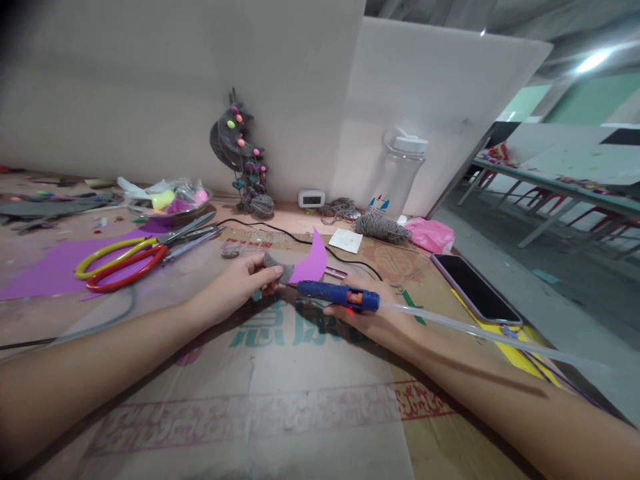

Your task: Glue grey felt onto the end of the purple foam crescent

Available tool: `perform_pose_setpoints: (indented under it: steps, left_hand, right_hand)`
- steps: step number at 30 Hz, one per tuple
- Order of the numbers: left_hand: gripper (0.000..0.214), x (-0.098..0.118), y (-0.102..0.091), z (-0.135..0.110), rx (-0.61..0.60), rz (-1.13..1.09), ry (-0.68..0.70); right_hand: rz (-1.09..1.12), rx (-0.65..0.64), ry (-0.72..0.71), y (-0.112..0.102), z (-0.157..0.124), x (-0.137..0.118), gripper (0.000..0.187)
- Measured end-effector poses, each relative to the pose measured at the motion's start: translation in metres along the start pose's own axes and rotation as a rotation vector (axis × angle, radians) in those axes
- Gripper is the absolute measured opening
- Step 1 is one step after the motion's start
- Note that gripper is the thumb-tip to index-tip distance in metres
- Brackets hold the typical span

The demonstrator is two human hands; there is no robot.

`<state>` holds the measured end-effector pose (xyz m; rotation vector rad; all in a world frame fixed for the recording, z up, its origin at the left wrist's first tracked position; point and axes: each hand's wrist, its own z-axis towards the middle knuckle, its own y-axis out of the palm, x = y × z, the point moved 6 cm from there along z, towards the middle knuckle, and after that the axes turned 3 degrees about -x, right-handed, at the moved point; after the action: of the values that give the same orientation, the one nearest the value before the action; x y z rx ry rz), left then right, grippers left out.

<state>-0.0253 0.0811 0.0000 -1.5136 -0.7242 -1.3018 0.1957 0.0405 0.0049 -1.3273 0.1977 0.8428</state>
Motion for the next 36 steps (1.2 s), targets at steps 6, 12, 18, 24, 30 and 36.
perform_pose_setpoints:
  steps: [6, 12, 18, 24, 30, 36]
  left_hand:
    - [0.028, -0.001, -0.001, 0.000, 0.004, 0.020, 0.011]
    - [0.027, 0.002, 0.000, -0.002, 0.002, 0.026, 0.008]
    - [0.027, 0.002, 0.001, -0.002, -0.008, 0.018, 0.003]
    - [0.026, 0.002, 0.001, -0.001, -0.016, 0.007, 0.002]
    - [0.026, 0.001, 0.001, -0.001, -0.027, 0.008, 0.022]
    - [0.029, 0.000, 0.000, -0.002, -0.032, 0.030, 0.032]
  right_hand:
    - [-0.036, -0.016, 0.048, -0.004, 0.001, -0.011, 0.026]
    - [-0.042, -0.062, 0.109, -0.009, 0.002, -0.021, 0.028]
    - [-0.035, -0.029, 0.133, -0.010, 0.003, -0.021, 0.030]
    - [-0.057, 0.021, 0.136, -0.010, 0.003, -0.012, 0.032]
    - [-0.056, 0.027, 0.117, -0.010, 0.003, -0.007, 0.031]
    - [-0.011, 0.043, 0.104, -0.013, 0.004, -0.014, 0.027]
